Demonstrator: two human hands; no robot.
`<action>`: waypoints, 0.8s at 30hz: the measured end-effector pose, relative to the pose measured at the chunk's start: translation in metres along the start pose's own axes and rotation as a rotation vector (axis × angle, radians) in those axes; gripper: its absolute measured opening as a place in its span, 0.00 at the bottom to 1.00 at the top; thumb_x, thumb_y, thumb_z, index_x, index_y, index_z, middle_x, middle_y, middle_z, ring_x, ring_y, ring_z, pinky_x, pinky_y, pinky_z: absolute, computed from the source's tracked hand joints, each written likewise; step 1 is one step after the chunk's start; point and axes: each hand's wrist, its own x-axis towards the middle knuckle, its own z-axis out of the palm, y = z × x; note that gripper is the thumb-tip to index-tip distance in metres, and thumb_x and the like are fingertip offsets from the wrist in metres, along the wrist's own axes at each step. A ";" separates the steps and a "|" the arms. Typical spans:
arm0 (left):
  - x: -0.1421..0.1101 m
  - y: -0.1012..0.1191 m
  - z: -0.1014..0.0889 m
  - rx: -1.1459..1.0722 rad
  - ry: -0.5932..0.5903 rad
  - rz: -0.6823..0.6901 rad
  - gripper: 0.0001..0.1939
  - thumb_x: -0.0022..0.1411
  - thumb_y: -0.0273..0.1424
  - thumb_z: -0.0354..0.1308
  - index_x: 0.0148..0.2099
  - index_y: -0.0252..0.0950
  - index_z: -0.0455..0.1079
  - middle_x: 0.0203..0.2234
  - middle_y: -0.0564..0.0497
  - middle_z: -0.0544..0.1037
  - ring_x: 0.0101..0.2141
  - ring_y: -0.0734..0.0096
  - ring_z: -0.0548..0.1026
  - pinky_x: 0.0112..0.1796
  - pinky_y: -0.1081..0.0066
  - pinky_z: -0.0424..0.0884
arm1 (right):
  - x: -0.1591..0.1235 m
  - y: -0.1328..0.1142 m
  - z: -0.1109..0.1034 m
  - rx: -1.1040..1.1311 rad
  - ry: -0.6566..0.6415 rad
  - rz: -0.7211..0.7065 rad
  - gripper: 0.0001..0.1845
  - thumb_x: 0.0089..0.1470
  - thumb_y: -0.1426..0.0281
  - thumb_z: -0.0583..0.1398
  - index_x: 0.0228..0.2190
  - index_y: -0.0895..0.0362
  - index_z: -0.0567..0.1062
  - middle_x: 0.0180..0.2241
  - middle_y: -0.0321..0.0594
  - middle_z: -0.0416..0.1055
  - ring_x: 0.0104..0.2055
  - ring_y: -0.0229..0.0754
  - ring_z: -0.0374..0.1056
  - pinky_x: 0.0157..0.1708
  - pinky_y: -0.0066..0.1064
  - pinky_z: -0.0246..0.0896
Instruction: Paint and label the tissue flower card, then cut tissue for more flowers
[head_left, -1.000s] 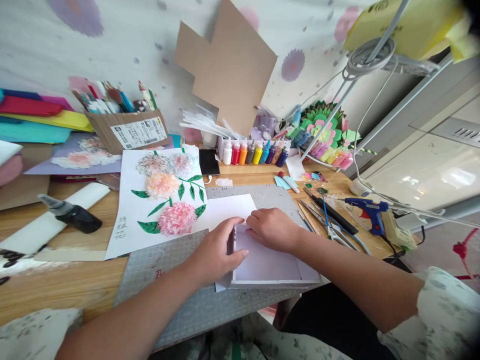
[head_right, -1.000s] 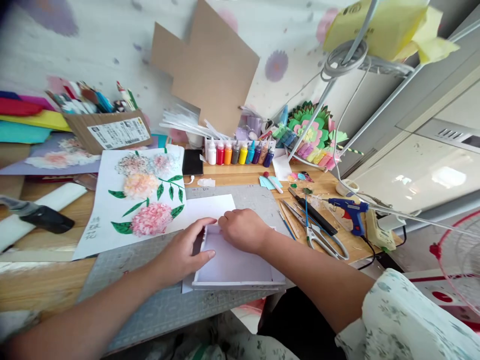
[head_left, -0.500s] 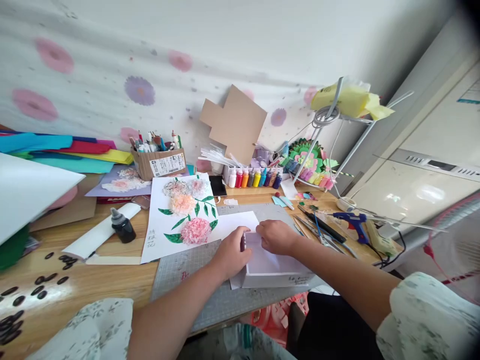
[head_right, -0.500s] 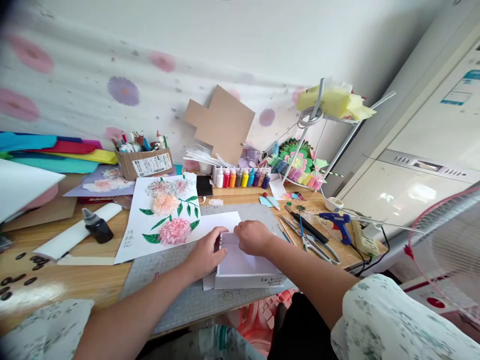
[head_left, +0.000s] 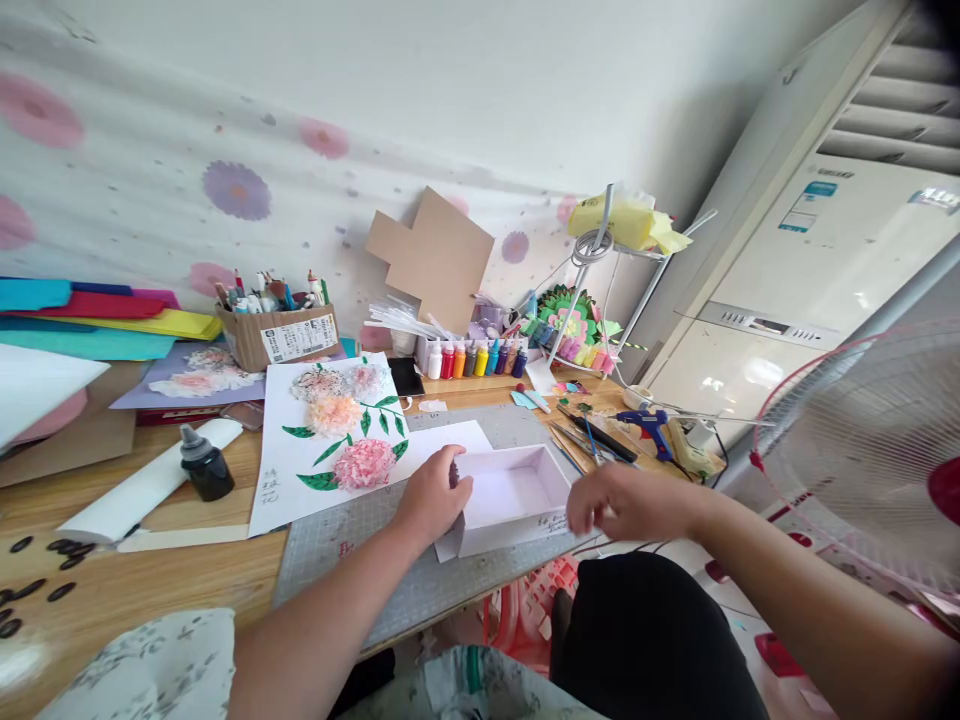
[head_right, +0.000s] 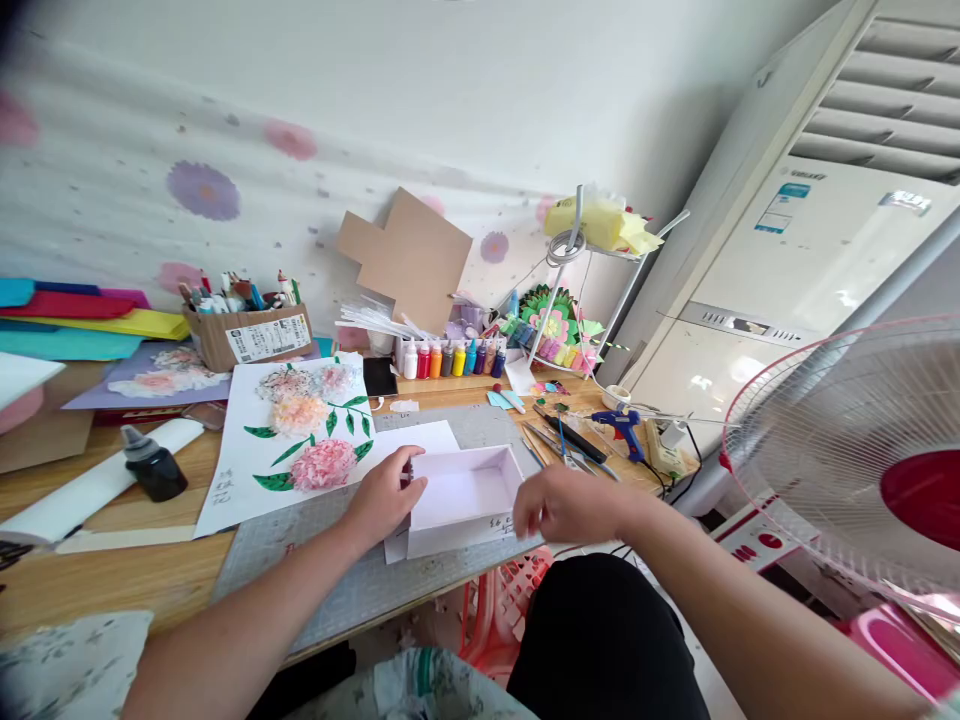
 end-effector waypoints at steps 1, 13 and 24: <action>0.000 0.000 0.000 -0.007 0.003 0.008 0.18 0.56 0.30 0.52 0.50 0.36 0.65 0.38 0.47 0.75 0.37 0.64 0.73 0.42 0.65 0.67 | -0.009 -0.009 0.003 0.069 -0.026 -0.035 0.20 0.43 0.84 0.56 0.32 0.51 0.79 0.41 0.31 0.75 0.36 0.31 0.71 0.32 0.16 0.63; -0.001 -0.010 0.002 -0.105 0.104 0.121 0.18 0.63 0.35 0.49 0.53 0.35 0.62 0.48 0.43 0.72 0.47 0.63 0.72 0.48 0.62 0.68 | 0.039 -0.007 0.060 -0.165 0.181 0.140 0.10 0.58 0.70 0.54 0.32 0.57 0.75 0.32 0.41 0.75 0.36 0.43 0.70 0.37 0.30 0.60; -0.007 -0.005 0.000 -0.126 0.289 0.245 0.10 0.62 0.28 0.49 0.46 0.40 0.65 0.42 0.46 0.72 0.43 0.64 0.71 0.44 0.64 0.70 | 0.138 0.072 0.036 -0.147 0.362 0.148 0.09 0.58 0.71 0.55 0.32 0.57 0.75 0.34 0.40 0.75 0.37 0.40 0.70 0.34 0.26 0.56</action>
